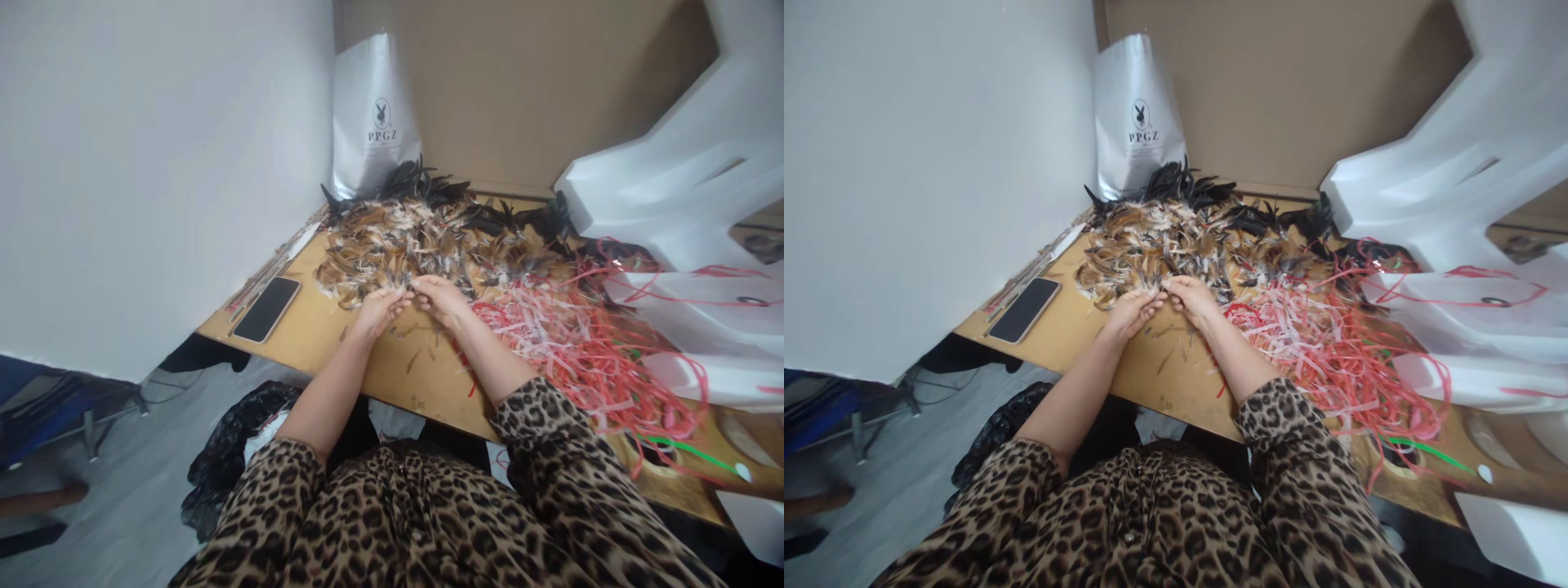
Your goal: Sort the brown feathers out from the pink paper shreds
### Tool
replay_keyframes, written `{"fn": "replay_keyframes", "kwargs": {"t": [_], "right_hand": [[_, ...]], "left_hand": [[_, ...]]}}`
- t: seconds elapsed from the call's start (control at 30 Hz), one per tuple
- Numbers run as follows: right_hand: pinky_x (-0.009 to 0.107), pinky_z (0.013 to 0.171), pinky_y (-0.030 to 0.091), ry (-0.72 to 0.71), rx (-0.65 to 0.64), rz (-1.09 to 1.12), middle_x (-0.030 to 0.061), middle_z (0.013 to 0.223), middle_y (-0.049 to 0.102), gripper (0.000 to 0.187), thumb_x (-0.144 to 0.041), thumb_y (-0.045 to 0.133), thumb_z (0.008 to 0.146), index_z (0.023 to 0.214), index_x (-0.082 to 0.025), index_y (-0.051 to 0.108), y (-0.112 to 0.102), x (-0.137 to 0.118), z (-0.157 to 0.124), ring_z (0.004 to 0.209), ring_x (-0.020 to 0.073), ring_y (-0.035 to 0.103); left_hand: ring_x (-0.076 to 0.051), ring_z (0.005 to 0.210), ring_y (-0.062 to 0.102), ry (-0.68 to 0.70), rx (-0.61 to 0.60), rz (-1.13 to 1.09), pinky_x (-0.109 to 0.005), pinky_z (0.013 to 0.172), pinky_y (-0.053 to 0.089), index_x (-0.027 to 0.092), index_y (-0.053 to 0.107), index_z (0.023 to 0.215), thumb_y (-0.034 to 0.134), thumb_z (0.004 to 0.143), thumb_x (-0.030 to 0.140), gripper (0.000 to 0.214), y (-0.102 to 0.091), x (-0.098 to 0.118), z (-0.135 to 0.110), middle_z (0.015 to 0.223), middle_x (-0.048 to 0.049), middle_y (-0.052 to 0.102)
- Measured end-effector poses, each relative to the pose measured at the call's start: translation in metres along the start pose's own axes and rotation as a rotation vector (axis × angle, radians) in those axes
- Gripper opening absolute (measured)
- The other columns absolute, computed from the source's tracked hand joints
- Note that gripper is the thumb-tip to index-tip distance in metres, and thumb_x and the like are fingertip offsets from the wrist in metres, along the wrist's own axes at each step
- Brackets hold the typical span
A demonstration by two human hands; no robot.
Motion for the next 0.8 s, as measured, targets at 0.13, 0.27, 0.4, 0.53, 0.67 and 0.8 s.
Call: {"fn": "replay_keyframes", "kwargs": {"t": [0.13, 0.27, 0.4, 0.53, 0.67, 0.8], "right_hand": [[0.018, 0.04, 0.023, -0.068, 0.06, -0.046, -0.0052, 0.047, 0.052, 0.031, -0.036, 0.076, 0.05, 0.069, -0.016, 0.063, -0.0003, 0.0005, -0.0002, 0.041, 0.0039, 0.034], [0.02, 0.042, 0.025, -0.127, 0.107, -0.127, -0.0047, 0.047, 0.053, 0.03, -0.039, 0.075, 0.051, 0.069, -0.017, 0.065, 0.0005, -0.001, -0.0014, 0.042, 0.0051, 0.035], [0.021, 0.046, 0.03, -0.175, 0.138, -0.173, -0.0034, 0.051, 0.056, 0.031, -0.041, 0.074, 0.05, 0.067, -0.017, 0.065, 0.0025, -0.0033, -0.0039, 0.045, 0.0058, 0.039], [0.022, 0.049, 0.033, -0.194, 0.143, -0.208, -0.0023, 0.054, 0.058, 0.031, -0.043, 0.073, 0.051, 0.066, -0.017, 0.065, 0.0033, -0.0034, -0.0047, 0.05, 0.0075, 0.044], [0.022, 0.05, 0.033, -0.188, 0.144, -0.208, -0.0027, 0.054, 0.058, 0.03, -0.042, 0.073, 0.051, 0.066, -0.017, 0.065, 0.0022, -0.0016, -0.0036, 0.049, 0.0071, 0.043], [0.022, 0.05, 0.033, -0.185, 0.139, -0.193, -0.003, 0.053, 0.058, 0.03, -0.04, 0.074, 0.05, 0.066, -0.017, 0.065, 0.0017, -0.0004, -0.0022, 0.048, 0.0066, 0.042]], "left_hand": [[-0.006, 0.059, 0.061, -0.024, -0.002, -0.016, -0.013, 0.049, 0.041, 0.01, 0.065, 0.083, 0.064, 0.073, 0.018, 0.012, 0.0017, -0.0018, -0.0005, 0.08, -0.0076, 0.069], [-0.005, 0.057, 0.06, -0.021, -0.003, -0.012, -0.013, 0.049, 0.04, 0.01, 0.065, 0.081, 0.064, 0.073, 0.018, 0.012, 0.0019, -0.0022, -0.0001, 0.077, -0.0069, 0.069], [-0.005, 0.056, 0.059, -0.009, -0.021, -0.015, -0.012, 0.047, 0.04, 0.009, 0.065, 0.079, 0.065, 0.072, 0.018, 0.011, 0.0026, -0.0028, 0.0011, 0.074, -0.0057, 0.068], [-0.004, 0.055, 0.058, -0.007, -0.006, 0.006, -0.012, 0.048, 0.04, 0.009, 0.064, 0.078, 0.065, 0.071, 0.017, 0.01, 0.0019, -0.0037, 0.0015, 0.072, -0.0052, 0.067], [-0.004, 0.055, 0.058, 0.012, 0.002, 0.036, -0.013, 0.049, 0.04, 0.009, 0.064, 0.076, 0.068, 0.068, 0.019, 0.014, 0.0019, -0.0028, 0.0009, 0.071, -0.005, 0.067], [-0.004, 0.054, 0.056, 0.039, -0.001, 0.08, -0.014, 0.051, 0.04, 0.01, 0.064, 0.074, 0.069, 0.066, 0.022, 0.016, 0.0027, -0.0005, -0.0002, 0.069, -0.0046, 0.066]]}}
Point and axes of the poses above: each hand's wrist, its own z-axis towards the middle knuckle, its own y-axis out of the palm, x = y × z, the point moved 7 cm from there along z, towards the middle knuckle
